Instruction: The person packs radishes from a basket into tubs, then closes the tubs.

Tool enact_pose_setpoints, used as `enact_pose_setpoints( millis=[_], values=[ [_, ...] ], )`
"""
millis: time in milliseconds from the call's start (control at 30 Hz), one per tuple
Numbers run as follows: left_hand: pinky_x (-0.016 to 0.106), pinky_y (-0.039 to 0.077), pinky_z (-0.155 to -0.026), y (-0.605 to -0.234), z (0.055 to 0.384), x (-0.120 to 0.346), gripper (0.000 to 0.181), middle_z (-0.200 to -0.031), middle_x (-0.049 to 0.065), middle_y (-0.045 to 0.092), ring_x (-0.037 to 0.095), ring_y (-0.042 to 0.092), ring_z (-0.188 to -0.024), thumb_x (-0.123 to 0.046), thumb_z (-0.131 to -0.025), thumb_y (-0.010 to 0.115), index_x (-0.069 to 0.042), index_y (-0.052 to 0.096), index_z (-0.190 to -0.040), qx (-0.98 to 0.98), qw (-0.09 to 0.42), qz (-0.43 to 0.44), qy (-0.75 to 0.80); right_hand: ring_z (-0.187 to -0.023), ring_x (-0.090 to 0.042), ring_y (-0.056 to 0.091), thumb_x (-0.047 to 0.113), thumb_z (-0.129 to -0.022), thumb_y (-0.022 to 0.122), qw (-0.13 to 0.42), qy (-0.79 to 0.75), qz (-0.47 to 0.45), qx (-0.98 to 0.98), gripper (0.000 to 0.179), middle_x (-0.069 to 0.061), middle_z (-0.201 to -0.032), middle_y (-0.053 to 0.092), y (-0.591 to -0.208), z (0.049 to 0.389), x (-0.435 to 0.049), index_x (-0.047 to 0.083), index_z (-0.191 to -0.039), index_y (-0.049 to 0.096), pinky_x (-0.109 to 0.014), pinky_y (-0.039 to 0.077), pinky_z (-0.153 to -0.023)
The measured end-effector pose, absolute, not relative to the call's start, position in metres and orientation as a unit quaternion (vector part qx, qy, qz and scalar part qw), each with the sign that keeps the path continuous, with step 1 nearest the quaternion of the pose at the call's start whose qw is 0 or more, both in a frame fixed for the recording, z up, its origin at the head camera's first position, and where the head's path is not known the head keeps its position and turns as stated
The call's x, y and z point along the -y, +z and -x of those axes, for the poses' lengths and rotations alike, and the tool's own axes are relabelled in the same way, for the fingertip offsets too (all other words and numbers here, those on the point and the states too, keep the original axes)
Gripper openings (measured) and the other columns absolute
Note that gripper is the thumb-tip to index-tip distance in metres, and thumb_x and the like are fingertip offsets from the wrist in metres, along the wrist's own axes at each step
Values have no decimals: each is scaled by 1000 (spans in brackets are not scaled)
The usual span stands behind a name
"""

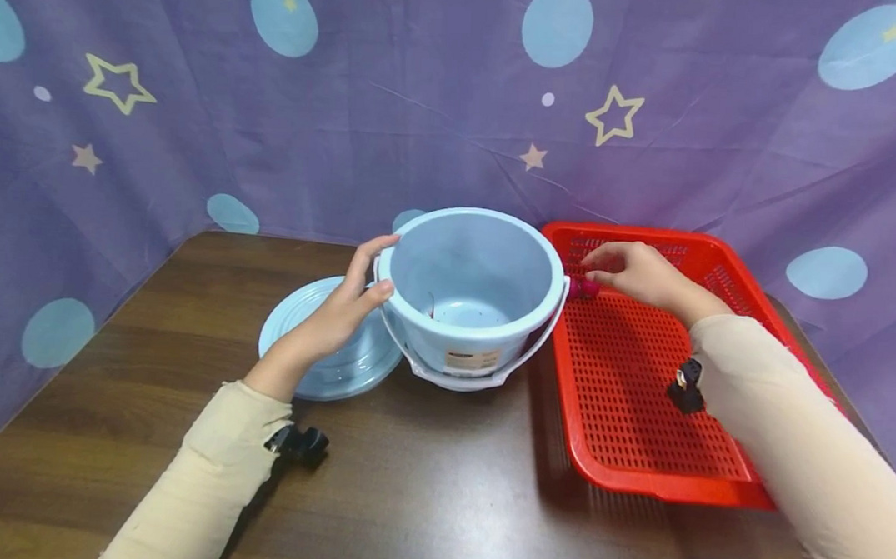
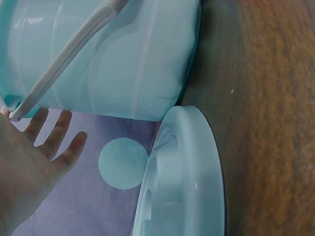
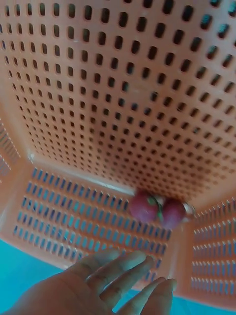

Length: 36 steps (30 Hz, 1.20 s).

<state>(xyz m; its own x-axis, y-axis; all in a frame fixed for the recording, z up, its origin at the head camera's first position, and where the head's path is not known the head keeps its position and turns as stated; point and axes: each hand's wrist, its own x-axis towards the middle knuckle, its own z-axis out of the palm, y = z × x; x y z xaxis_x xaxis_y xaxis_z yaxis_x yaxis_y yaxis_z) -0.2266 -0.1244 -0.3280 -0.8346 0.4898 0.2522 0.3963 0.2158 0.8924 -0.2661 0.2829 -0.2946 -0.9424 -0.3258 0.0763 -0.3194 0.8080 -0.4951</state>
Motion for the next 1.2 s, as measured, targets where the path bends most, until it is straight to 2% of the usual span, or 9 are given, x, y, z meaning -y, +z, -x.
enact_pose_setpoints(
  millis=[400, 633, 967, 1200],
  values=[
    [60, 24, -110, -330, 228, 123, 91, -161, 5, 11, 27, 19, -144, -81, -83, 47, -31, 18, -154, -778, 40, -279, 562, -93, -35, 61, 16, -87, 77, 33, -204, 157, -966, 37, -23, -107, 67, -310, 286, -286, -4, -117, 66, -55, 48, -86],
    [58, 24, -111, -330, 227, 123, 86, -161, 6, 13, 26, 21, -144, -78, -86, 48, -32, 19, -154, -775, 38, -281, 565, -82, -30, 57, 17, -86, 77, 32, -187, 156, -969, 37, -15, -89, 64, -317, 290, -287, -5, -113, 66, -47, 47, -76],
    [59, 23, -111, -330, 228, 124, 90, -162, 6, 11, 26, 18, -145, -80, -84, 47, -31, 18, -154, -778, 36, -282, 560, -79, -29, 55, 16, -88, 75, 49, -187, 137, -972, 40, -12, -84, 62, -324, 291, -294, -8, -118, 64, -50, 48, -78],
    [59, 23, -111, -330, 228, 123, 90, -162, 4, 10, 24, 15, -146, -81, -84, 47, -30, 18, -154, -777, 34, -284, 561, -76, -26, 53, 15, -88, 75, 57, -190, 129, -972, 38, -9, -80, 59, -329, 293, -299, -7, -116, 63, -40, 46, -72]
  ],
)
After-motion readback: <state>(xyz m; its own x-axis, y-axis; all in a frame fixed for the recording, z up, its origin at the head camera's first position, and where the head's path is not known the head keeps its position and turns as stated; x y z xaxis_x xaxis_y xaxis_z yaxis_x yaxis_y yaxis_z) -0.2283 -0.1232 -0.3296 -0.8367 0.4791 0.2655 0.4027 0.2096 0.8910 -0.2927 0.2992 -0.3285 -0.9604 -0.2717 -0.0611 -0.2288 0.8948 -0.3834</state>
